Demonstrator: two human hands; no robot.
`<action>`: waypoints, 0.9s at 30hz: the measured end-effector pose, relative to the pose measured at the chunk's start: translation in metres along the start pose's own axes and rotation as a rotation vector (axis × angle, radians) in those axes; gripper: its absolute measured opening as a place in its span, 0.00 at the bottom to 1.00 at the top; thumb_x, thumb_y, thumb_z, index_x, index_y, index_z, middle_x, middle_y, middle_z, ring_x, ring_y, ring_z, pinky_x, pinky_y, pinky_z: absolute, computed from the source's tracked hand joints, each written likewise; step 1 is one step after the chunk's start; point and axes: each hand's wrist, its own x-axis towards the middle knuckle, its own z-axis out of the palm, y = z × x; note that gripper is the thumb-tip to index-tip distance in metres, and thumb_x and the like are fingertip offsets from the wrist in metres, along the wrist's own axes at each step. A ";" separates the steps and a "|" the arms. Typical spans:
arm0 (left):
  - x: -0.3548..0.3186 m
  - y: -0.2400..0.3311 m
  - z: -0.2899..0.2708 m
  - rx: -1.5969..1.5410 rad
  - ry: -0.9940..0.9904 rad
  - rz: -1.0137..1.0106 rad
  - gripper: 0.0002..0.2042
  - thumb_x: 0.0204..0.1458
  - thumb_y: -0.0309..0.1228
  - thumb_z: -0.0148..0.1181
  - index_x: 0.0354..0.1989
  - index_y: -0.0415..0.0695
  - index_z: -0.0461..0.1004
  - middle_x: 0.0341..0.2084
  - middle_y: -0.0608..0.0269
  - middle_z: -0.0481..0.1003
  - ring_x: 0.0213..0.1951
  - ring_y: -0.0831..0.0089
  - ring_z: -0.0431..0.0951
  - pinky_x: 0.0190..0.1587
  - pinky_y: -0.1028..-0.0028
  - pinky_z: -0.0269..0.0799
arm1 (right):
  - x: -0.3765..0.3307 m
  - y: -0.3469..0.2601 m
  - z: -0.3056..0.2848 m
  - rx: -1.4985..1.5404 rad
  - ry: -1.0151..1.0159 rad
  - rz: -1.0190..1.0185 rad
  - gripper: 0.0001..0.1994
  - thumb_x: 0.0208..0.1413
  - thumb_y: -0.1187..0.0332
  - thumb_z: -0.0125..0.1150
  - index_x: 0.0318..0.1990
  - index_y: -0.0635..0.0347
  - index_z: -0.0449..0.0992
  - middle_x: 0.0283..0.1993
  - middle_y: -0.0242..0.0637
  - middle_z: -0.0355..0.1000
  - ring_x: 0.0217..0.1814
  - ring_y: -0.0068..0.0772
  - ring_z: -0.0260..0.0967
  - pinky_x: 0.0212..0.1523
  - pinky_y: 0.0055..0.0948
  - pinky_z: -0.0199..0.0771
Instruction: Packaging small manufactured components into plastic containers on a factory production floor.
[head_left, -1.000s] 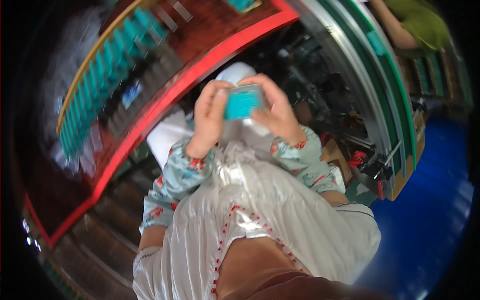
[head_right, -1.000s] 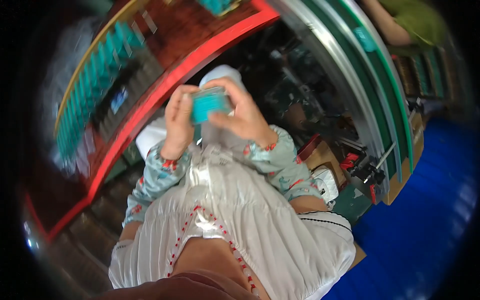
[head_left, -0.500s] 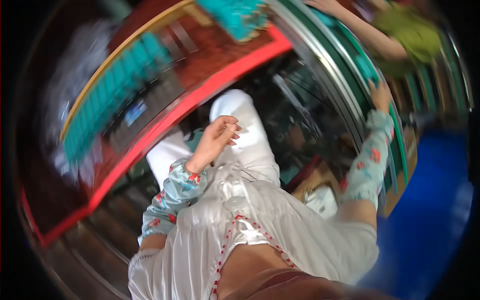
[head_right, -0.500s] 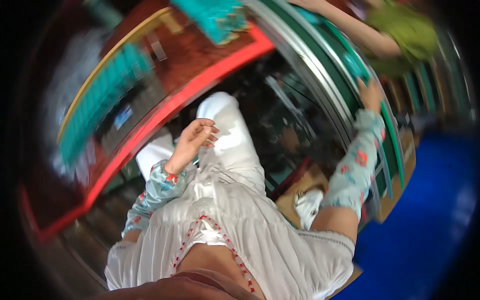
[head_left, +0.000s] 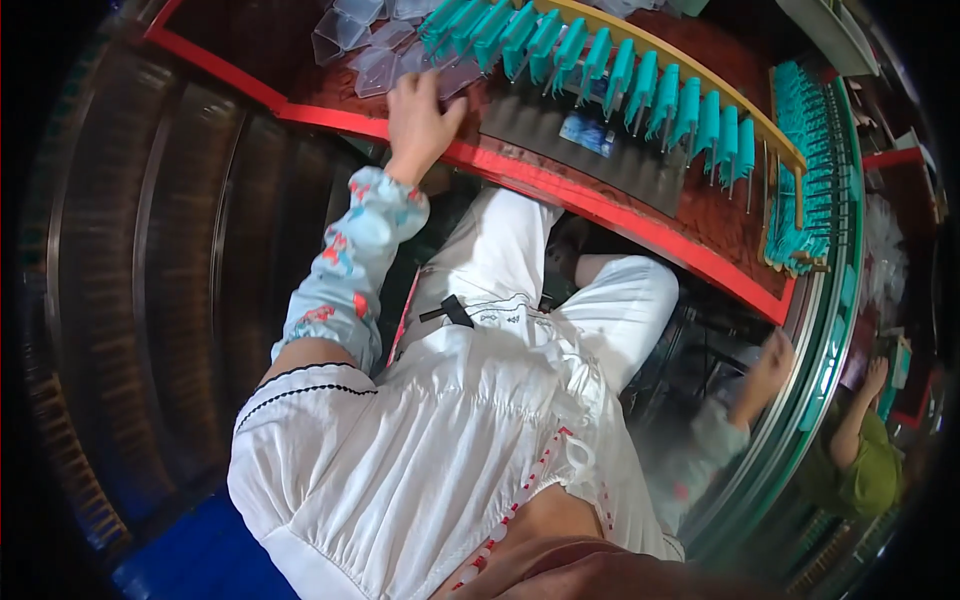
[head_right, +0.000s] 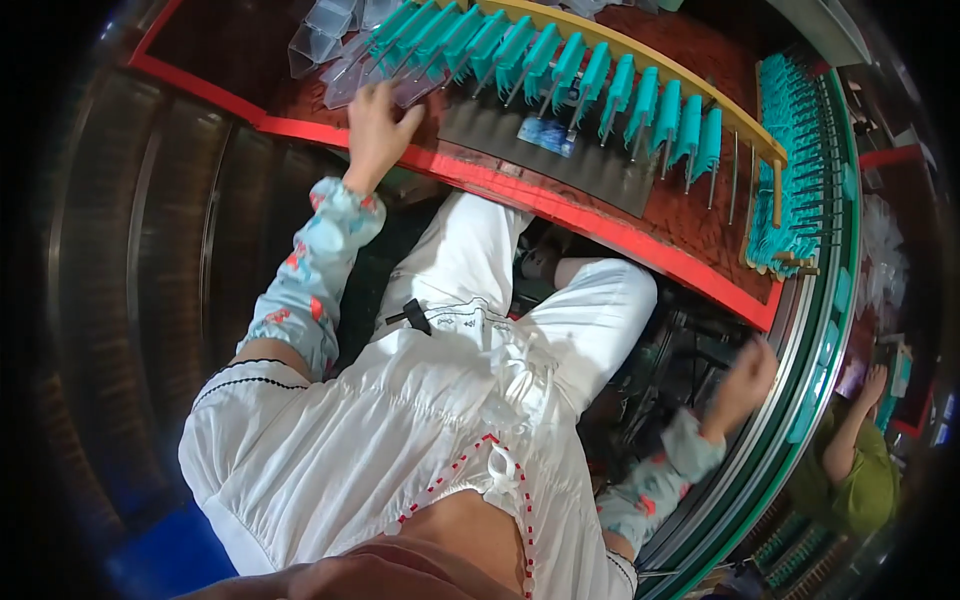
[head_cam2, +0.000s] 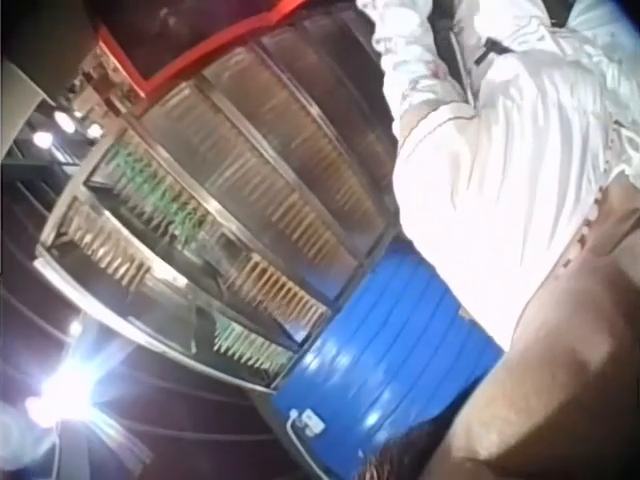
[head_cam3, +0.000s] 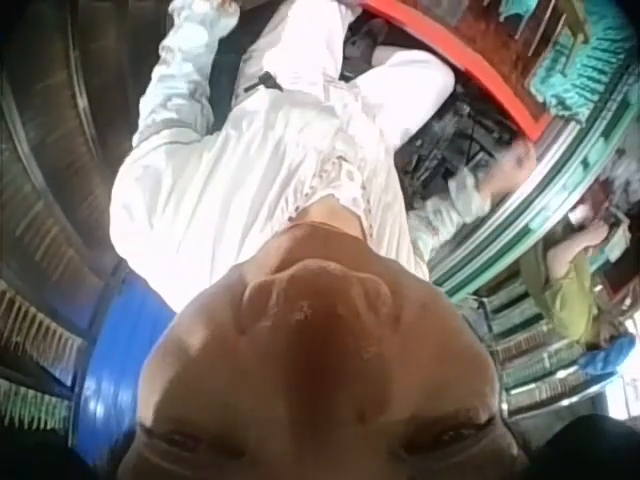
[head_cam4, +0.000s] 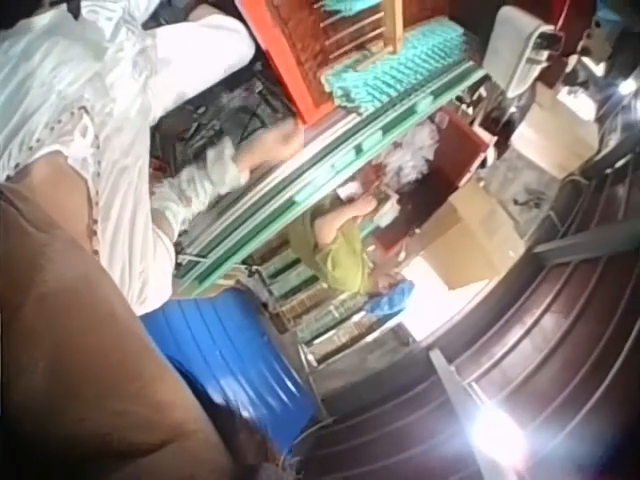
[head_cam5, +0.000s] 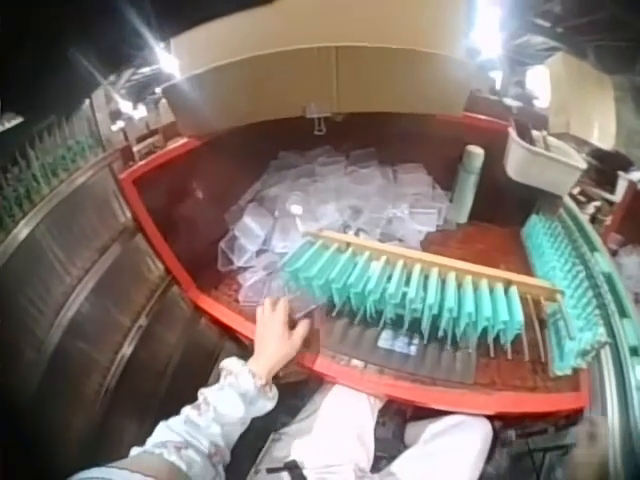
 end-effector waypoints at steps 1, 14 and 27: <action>0.005 0.003 0.008 0.085 -0.132 0.016 0.21 0.47 0.39 0.64 0.48 0.43 0.72 0.41 0.53 0.72 0.45 0.51 0.70 0.45 0.55 0.67 | -0.005 -0.044 0.033 -0.104 -0.022 -0.213 0.10 0.60 0.70 0.56 0.45 0.64 0.77 0.43 0.43 0.74 0.45 0.37 0.71 0.48 0.33 0.70; 0.009 -0.063 -0.030 -0.120 0.014 0.229 0.15 0.44 0.28 0.65 0.42 0.42 0.73 0.47 0.50 0.71 0.50 0.50 0.69 0.50 0.59 0.67 | -0.066 -0.283 0.227 0.467 -0.675 -0.801 0.10 0.47 0.76 0.61 0.40 0.62 0.75 0.45 0.42 0.70 0.49 0.46 0.66 0.47 0.38 0.69; 0.033 -0.137 0.018 0.014 0.066 0.021 0.15 0.50 0.36 0.62 0.44 0.44 0.75 0.55 0.47 0.66 0.47 0.45 0.74 0.48 0.60 0.73 | -0.074 -0.264 0.218 0.479 -0.750 -0.614 0.08 0.49 0.78 0.60 0.38 0.63 0.75 0.41 0.41 0.71 0.46 0.47 0.67 0.45 0.38 0.68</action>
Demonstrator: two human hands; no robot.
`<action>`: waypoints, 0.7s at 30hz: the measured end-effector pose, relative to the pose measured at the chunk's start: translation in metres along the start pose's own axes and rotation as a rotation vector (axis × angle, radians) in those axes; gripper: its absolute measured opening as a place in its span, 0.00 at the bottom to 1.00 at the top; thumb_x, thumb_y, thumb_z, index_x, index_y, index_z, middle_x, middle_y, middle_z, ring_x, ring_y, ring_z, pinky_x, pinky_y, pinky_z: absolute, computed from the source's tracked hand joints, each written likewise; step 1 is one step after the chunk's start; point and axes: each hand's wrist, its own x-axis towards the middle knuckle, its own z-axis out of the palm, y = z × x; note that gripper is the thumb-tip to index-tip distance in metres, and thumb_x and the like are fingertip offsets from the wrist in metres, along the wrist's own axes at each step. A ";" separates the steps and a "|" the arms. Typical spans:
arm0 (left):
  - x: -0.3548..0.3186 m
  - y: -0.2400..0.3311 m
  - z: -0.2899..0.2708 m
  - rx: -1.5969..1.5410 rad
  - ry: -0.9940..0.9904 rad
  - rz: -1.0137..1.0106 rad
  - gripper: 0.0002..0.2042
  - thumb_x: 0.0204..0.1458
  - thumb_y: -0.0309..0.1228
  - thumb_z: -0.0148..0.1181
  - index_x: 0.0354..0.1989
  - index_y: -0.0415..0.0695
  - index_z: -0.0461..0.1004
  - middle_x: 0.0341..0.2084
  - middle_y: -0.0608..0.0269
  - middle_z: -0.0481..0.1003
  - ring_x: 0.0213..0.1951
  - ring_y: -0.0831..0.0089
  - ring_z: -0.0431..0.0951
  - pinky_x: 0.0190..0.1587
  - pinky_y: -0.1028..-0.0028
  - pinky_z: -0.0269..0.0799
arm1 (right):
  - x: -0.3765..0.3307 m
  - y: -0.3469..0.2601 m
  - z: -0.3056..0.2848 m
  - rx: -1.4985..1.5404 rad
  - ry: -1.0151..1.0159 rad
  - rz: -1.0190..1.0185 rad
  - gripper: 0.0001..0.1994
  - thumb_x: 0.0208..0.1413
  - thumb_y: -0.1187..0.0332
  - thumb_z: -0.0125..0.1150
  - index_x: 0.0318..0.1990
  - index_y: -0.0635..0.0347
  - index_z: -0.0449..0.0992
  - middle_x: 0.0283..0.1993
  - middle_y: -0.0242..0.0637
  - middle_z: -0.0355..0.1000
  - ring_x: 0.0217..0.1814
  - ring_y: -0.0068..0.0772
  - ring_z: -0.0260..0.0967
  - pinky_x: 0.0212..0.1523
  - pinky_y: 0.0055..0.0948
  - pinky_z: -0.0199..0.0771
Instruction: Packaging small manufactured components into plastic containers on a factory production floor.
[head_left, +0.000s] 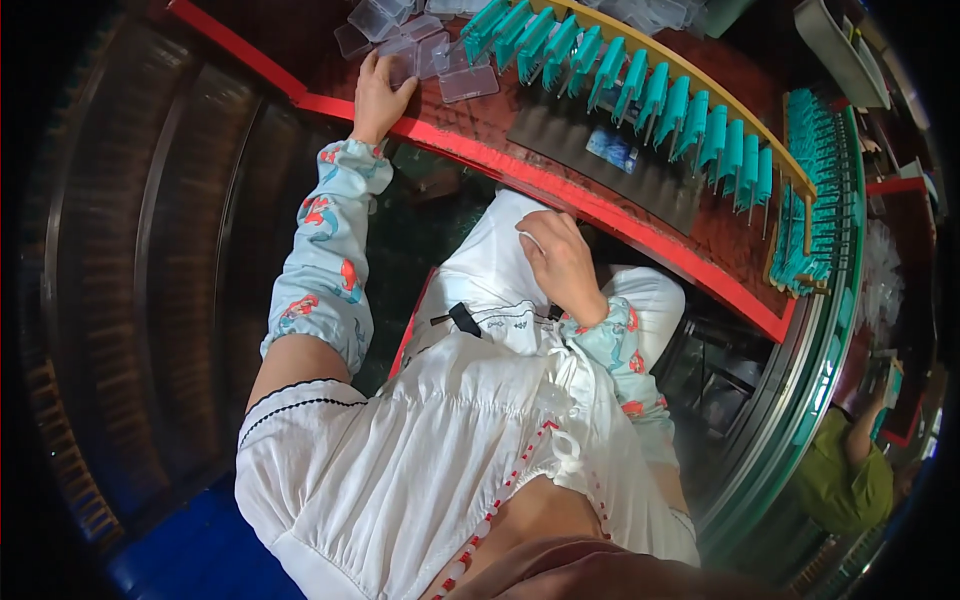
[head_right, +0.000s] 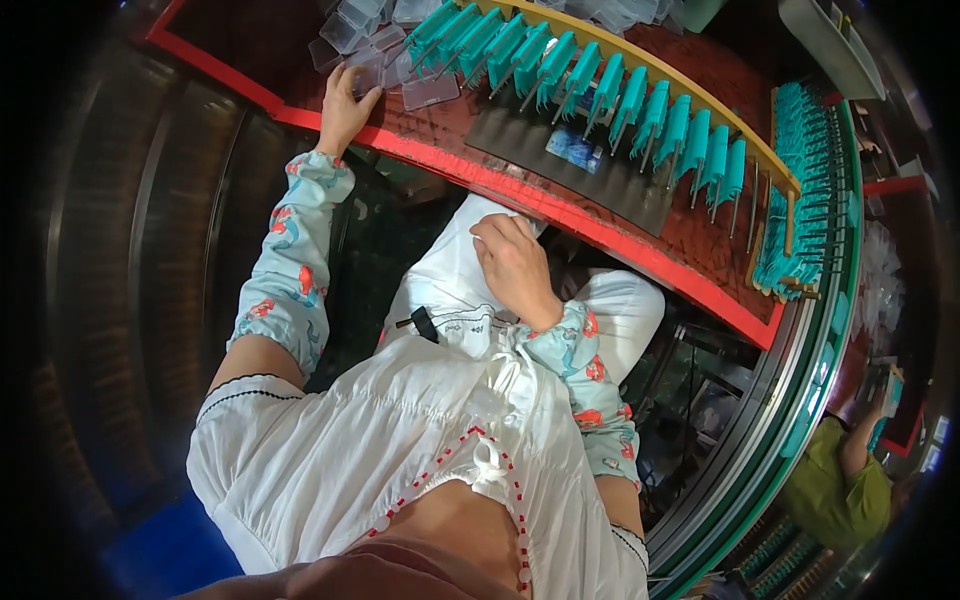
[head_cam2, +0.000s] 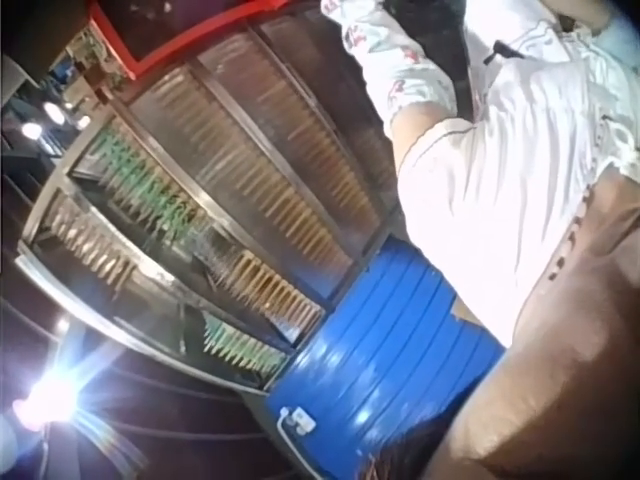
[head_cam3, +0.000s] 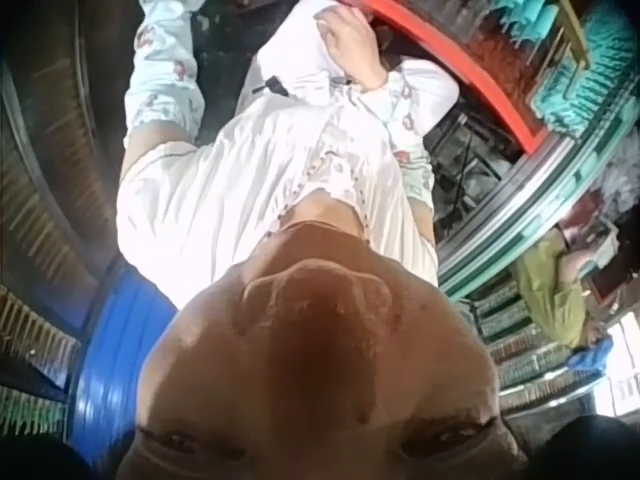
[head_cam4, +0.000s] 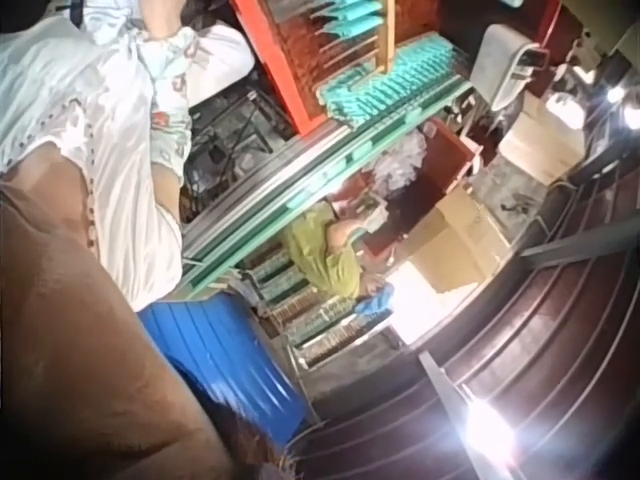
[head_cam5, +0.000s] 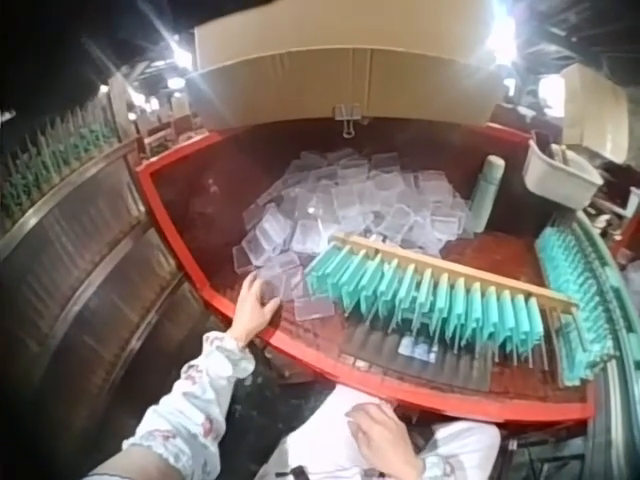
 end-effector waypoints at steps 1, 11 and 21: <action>0.002 0.001 0.002 0.005 0.002 -0.002 0.15 0.50 0.36 0.62 0.44 0.44 0.75 0.55 0.47 0.66 0.47 0.45 0.74 0.48 0.60 0.73 | -0.001 -0.003 0.002 0.021 -0.023 -0.012 0.08 0.49 0.78 0.59 0.38 0.63 0.75 0.41 0.41 0.71 0.45 0.47 0.67 0.45 0.38 0.68; -0.027 0.018 -0.063 -0.565 -0.042 -0.410 0.16 0.55 0.36 0.52 0.49 0.40 0.71 0.48 0.50 0.72 0.35 0.59 0.79 0.35 0.66 0.76 | -0.013 0.011 -0.008 0.127 -0.023 0.134 0.10 0.51 0.76 0.59 0.43 0.63 0.75 0.45 0.43 0.71 0.50 0.47 0.68 0.49 0.36 0.69; -0.130 0.236 -0.061 -1.714 -0.777 -1.032 0.16 0.63 0.38 0.46 0.54 0.43 0.68 0.45 0.63 0.73 0.42 0.77 0.74 0.44 0.71 0.72 | -0.026 0.029 -0.012 0.088 0.293 0.101 0.19 0.58 0.68 0.56 0.57 0.62 0.69 0.65 0.50 0.59 0.66 0.51 0.57 0.62 0.41 0.60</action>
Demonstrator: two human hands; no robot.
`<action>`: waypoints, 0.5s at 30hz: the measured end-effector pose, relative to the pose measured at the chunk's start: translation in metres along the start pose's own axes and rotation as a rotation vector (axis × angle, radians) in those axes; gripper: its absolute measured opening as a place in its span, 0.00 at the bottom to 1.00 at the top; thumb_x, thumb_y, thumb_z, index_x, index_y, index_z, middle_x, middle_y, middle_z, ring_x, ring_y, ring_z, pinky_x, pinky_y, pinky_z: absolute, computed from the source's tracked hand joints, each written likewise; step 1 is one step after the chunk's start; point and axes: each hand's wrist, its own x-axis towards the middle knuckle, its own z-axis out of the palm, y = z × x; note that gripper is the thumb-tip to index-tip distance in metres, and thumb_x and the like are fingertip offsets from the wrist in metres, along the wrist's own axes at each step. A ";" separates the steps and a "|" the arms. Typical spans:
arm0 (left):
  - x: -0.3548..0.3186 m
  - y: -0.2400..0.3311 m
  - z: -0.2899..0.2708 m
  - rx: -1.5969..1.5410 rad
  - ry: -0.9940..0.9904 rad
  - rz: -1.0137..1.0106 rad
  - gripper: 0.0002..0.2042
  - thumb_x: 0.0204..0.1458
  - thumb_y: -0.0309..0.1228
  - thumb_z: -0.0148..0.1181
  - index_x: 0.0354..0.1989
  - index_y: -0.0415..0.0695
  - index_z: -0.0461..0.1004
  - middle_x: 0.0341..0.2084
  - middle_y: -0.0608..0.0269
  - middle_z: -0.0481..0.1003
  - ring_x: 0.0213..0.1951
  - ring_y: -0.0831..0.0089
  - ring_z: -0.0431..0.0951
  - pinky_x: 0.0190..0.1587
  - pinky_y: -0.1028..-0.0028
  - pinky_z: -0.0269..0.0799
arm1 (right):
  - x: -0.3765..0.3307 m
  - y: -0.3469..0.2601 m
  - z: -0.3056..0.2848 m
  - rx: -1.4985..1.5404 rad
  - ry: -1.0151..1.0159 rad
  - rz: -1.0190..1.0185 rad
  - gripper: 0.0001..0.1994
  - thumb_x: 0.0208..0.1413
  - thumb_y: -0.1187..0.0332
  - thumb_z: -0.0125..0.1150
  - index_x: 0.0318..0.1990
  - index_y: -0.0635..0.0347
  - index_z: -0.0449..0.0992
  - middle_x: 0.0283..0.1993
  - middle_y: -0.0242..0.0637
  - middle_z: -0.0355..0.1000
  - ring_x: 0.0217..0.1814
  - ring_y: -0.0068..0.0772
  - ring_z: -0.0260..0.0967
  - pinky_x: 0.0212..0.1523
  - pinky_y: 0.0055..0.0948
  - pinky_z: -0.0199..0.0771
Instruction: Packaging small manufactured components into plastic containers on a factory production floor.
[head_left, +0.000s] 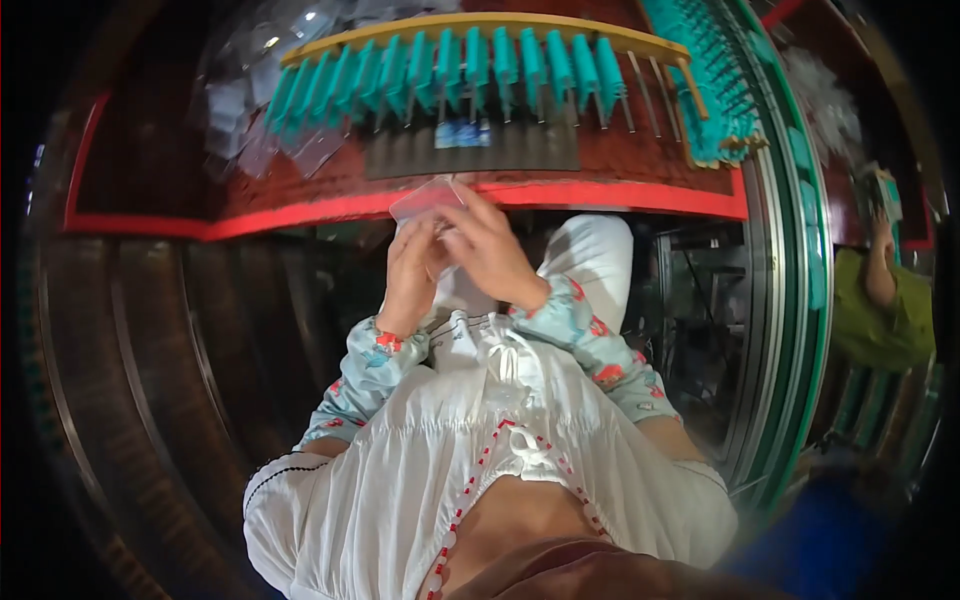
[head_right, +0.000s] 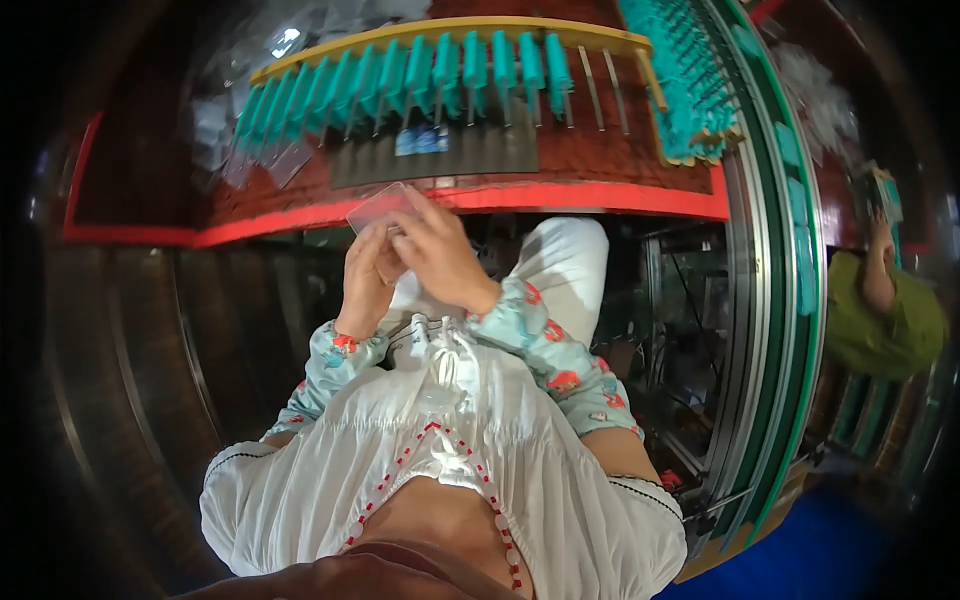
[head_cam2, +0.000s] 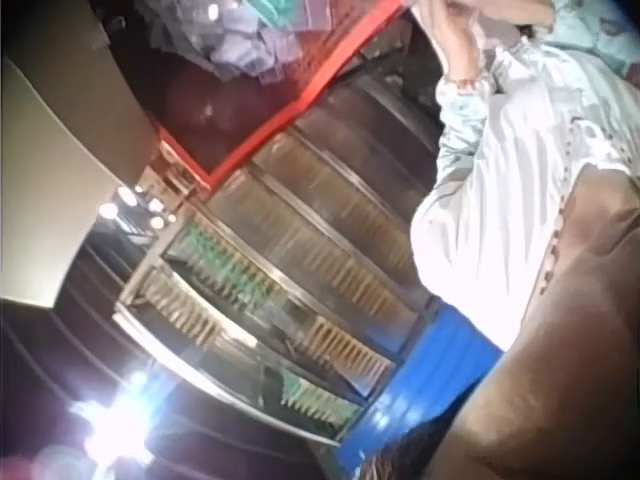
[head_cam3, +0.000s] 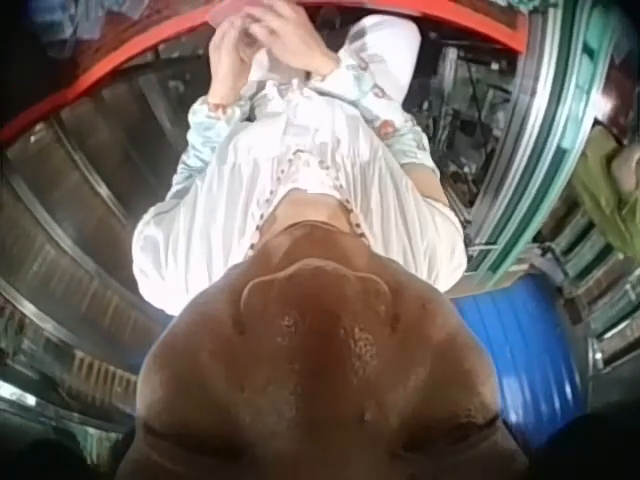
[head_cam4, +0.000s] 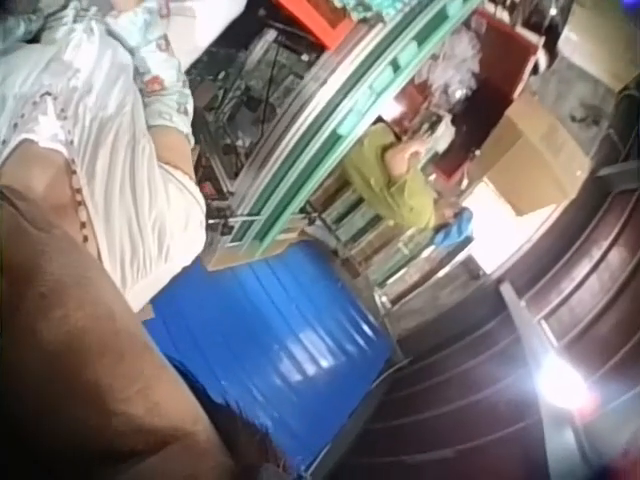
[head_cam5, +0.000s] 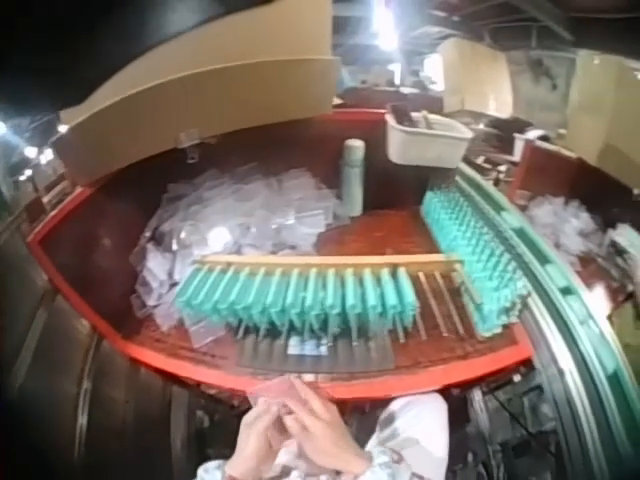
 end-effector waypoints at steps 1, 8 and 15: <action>0.002 0.001 -0.001 0.292 -0.016 -0.025 0.16 0.63 0.37 0.48 0.53 0.40 0.69 0.44 0.61 0.76 0.38 0.75 0.75 0.40 0.72 0.72 | -0.003 0.010 -0.020 0.043 0.137 0.002 0.14 0.57 0.71 0.57 0.51 0.63 0.74 0.60 0.49 0.66 0.63 0.49 0.62 0.61 0.38 0.61; -0.021 0.003 0.031 0.922 -0.697 -0.285 0.12 0.56 0.26 0.56 0.47 0.35 0.74 0.40 0.61 0.78 0.40 0.75 0.76 0.45 0.76 0.71 | 0.065 0.058 -0.134 -0.570 0.802 -0.061 0.12 0.52 0.68 0.63 0.42 0.65 0.75 0.43 0.42 0.72 0.48 0.48 0.66 0.51 0.42 0.62; -0.008 0.000 0.048 0.227 -0.712 -0.547 0.15 0.53 0.31 0.57 0.48 0.41 0.67 0.52 0.50 0.69 0.58 0.61 0.67 0.60 0.61 0.65 | 0.087 0.089 -0.133 -0.502 0.939 -0.267 0.11 0.45 0.74 0.56 0.38 0.66 0.73 0.41 0.46 0.70 0.47 0.50 0.63 0.49 0.47 0.58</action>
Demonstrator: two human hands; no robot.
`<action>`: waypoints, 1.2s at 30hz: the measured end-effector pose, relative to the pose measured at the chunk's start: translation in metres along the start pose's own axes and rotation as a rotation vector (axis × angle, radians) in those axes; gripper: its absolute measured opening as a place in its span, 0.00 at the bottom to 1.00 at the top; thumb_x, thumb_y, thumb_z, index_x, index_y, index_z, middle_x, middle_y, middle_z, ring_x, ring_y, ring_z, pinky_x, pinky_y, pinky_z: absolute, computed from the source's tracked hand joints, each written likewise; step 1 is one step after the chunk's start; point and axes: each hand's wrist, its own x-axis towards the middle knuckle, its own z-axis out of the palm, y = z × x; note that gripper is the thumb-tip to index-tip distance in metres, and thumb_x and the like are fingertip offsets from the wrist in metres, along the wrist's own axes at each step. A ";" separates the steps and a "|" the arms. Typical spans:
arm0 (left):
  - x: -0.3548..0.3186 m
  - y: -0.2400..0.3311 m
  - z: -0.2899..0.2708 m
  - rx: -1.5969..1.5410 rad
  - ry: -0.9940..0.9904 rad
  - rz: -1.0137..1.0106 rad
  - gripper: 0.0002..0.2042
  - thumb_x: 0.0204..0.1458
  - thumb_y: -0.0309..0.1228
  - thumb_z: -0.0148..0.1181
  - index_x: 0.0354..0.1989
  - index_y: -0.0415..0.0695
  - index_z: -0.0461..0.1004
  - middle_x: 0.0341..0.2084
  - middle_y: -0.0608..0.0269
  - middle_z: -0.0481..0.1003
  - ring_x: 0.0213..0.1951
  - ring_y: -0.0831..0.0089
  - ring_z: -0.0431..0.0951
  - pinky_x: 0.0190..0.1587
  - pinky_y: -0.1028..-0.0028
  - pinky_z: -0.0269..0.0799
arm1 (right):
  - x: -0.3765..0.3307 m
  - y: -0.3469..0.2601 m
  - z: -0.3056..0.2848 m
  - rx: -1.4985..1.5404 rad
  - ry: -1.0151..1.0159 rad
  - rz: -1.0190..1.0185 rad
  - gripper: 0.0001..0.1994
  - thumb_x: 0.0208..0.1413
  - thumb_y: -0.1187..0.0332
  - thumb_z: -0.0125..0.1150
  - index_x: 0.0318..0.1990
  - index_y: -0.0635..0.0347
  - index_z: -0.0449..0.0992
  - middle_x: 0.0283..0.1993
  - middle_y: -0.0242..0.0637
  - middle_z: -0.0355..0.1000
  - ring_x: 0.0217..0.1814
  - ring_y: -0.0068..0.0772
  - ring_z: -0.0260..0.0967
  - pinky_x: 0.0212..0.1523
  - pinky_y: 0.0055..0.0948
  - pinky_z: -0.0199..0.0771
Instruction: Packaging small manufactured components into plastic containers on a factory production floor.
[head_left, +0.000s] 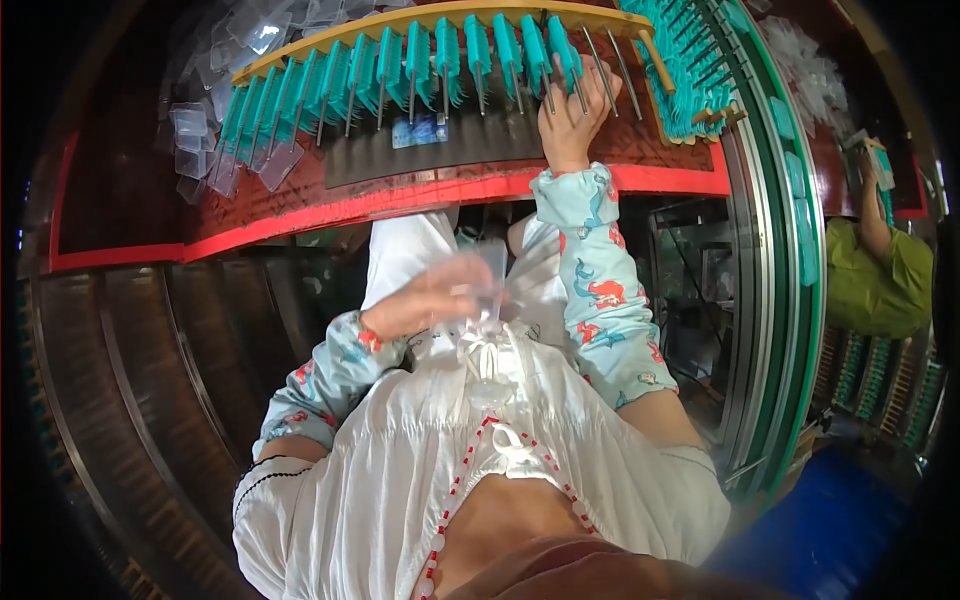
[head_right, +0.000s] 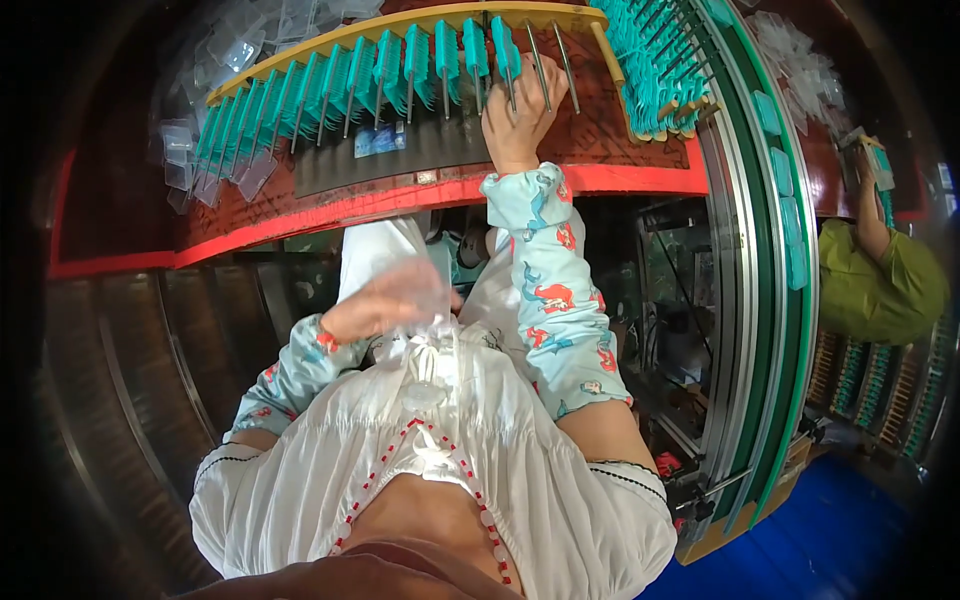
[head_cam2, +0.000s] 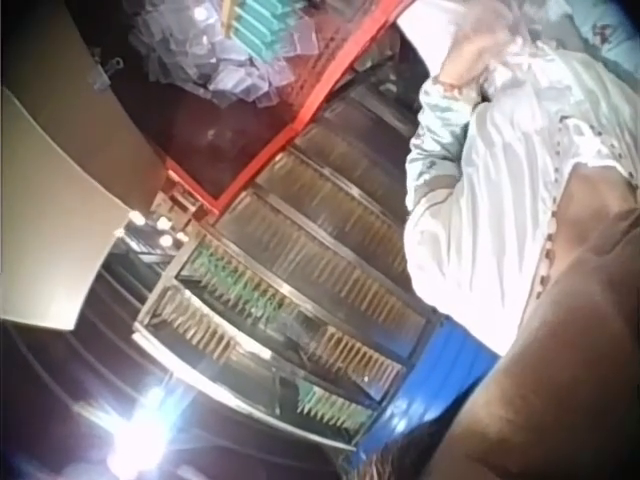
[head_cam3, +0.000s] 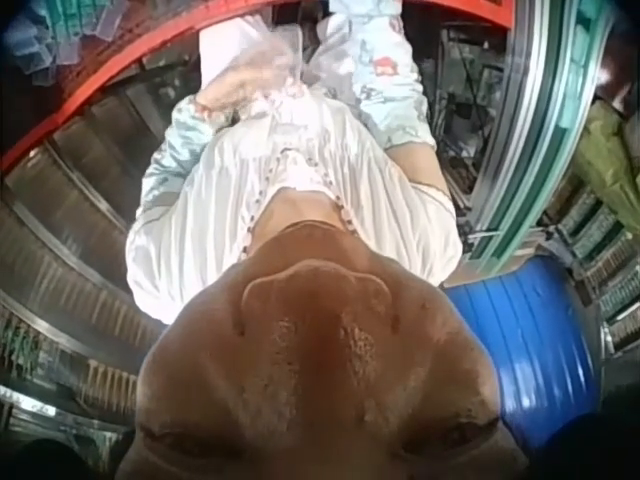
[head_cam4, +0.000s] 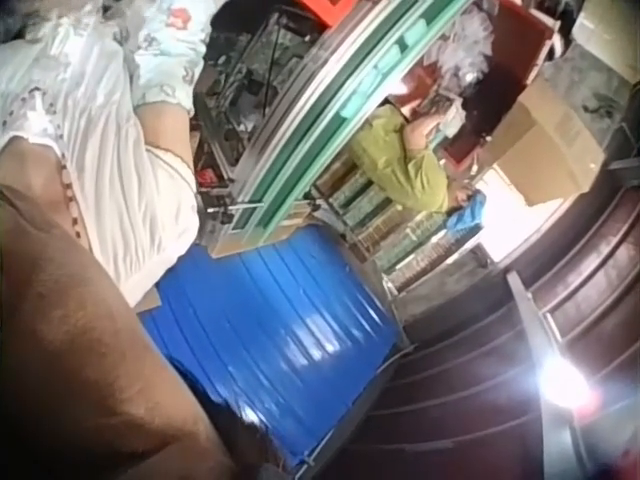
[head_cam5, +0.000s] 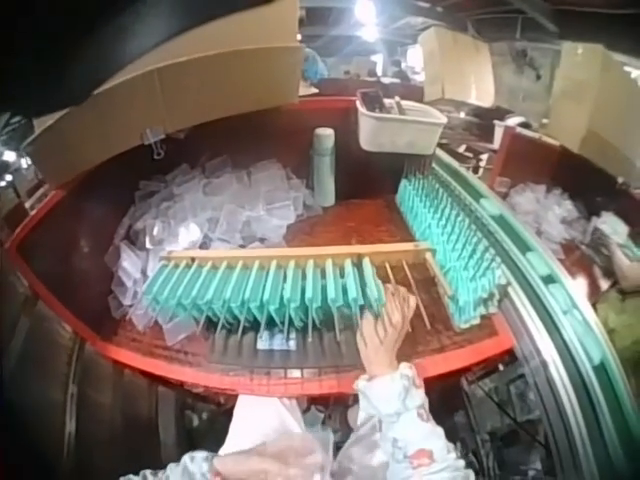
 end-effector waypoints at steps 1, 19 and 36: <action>0.005 0.003 -0.001 -0.209 0.082 0.017 0.15 0.54 0.32 0.55 0.48 0.42 0.66 0.53 0.44 0.67 0.60 0.52 0.65 0.60 0.50 0.64 | -0.003 -0.002 -0.008 -0.134 -0.123 -0.048 0.12 0.45 0.76 0.55 0.39 0.67 0.72 0.41 0.47 0.69 0.46 0.52 0.63 0.48 0.47 0.60; 0.108 0.029 0.046 -0.472 0.451 0.048 0.23 0.58 0.55 0.49 0.42 0.46 0.73 0.37 0.63 0.76 0.39 0.67 0.78 0.39 0.67 0.78 | -0.006 -0.102 -0.137 -0.636 -1.082 -0.476 0.10 0.43 0.71 0.58 0.32 0.55 0.64 0.26 0.31 0.64 0.22 0.24 0.70 0.19 0.29 0.71; 0.083 0.023 0.002 -0.858 0.071 0.155 0.34 0.55 0.58 0.50 0.57 0.37 0.65 0.51 0.40 0.70 0.54 0.40 0.69 0.56 0.38 0.63 | 0.125 -0.003 -0.031 -0.129 -0.916 0.029 0.25 0.33 0.71 0.73 0.44 0.59 0.71 0.39 0.41 0.71 0.47 0.44 0.65 0.50 0.39 0.63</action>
